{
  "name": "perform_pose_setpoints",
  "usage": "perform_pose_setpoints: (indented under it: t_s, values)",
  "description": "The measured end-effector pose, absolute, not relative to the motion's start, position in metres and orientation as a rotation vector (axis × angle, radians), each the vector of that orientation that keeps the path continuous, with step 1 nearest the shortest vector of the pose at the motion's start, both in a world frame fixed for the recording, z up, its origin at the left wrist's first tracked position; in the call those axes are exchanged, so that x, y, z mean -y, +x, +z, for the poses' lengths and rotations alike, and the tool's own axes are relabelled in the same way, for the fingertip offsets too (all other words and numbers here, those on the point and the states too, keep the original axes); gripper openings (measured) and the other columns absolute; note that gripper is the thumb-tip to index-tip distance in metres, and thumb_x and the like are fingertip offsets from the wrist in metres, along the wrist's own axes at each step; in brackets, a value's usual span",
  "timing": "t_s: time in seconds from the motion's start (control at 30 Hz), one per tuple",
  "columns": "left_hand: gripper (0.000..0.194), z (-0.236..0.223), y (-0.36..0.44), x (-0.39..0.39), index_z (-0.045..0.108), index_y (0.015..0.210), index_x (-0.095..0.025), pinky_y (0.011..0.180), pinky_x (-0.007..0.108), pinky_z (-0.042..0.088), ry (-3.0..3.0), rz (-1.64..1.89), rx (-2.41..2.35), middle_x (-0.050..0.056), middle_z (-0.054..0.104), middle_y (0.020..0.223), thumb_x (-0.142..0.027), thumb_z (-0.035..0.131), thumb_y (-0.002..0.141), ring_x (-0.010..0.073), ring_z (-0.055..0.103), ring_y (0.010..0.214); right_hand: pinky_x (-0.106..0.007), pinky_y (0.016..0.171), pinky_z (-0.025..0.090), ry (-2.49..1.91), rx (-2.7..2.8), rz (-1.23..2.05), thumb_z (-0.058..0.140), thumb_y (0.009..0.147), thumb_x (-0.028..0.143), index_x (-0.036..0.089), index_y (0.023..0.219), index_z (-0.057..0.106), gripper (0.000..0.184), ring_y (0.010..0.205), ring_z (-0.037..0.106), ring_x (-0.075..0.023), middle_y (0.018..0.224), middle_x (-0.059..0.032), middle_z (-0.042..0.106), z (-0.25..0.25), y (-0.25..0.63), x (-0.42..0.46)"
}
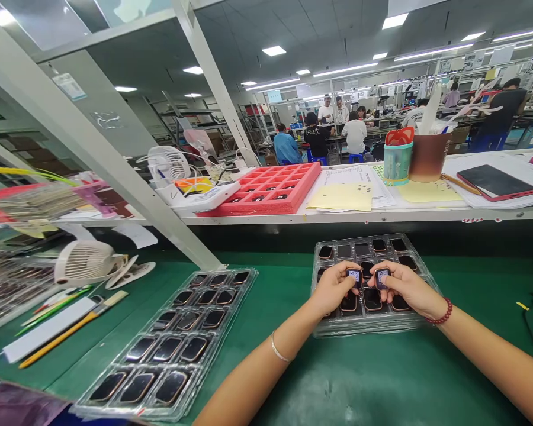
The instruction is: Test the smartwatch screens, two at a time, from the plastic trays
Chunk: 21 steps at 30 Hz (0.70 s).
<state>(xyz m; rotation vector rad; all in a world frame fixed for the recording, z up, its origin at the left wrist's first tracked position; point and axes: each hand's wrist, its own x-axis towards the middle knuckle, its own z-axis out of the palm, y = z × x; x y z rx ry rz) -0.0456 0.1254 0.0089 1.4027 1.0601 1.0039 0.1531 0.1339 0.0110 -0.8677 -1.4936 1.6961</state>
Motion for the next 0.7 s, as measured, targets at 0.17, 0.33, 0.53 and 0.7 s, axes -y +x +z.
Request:
perform_pose_setpoints:
  t_s: [0.17,0.33,0.53,0.7]
  values:
    - [0.024,0.0091,-0.0457,-0.1241,0.058,0.099,-0.014,0.056,0.022,0.047,1.432,1.0,-1.04,0.001,0.061,0.077,-0.023,0.056,0.077,0.0091,0.059,0.057,-0.022,0.05,0.047,-0.851,1.467,1.712,0.06,0.08,0.039,0.017,0.1,0.055,0.03,0.054,0.058,-0.0092,0.087,-0.0059,0.067,0.01,0.1529,-0.1353]
    - [0.023,0.0069,-0.046,-0.125,0.057,0.097,-0.014,0.06,0.025,0.049,1.444,1.019,-1.014,0.003,0.062,0.08,-0.031,0.053,0.081,0.0095,0.057,0.06,-0.021,0.045,0.042,-0.847,1.442,1.689,0.053,0.085,0.039,0.016,0.096,0.055,0.026,0.046,0.049,-0.0054,0.077,-0.0023,0.064,0.0092,0.1533,-0.1346]
    - [0.034,0.0021,-0.047,-0.1268,0.052,0.101,-0.017,0.076,0.027,0.048,1.487,1.094,-0.986,0.004,0.064,0.089,-0.01,0.061,0.069,0.0158,0.06,0.088,-0.022,0.052,0.047,-0.827,1.466,1.658,0.061,0.072,0.016,0.021,0.108,0.05,0.038,0.059,0.055,-0.0084,0.096,-0.0038,0.064,0.0087,0.1516,-0.1345]
    - [0.025,0.001,-0.0487,-0.1285,0.053,0.102,-0.016,0.054,0.021,0.043,1.463,1.04,-1.021,0.003,0.062,0.082,-0.019,0.049,0.078,0.0108,0.058,0.066,-0.023,0.051,0.047,-0.853,1.428,1.718,0.055,0.081,0.027,0.018,0.105,0.053,0.025,0.058,0.057,-0.0091,0.093,-0.0064,0.065,0.0083,0.1527,-0.1355]
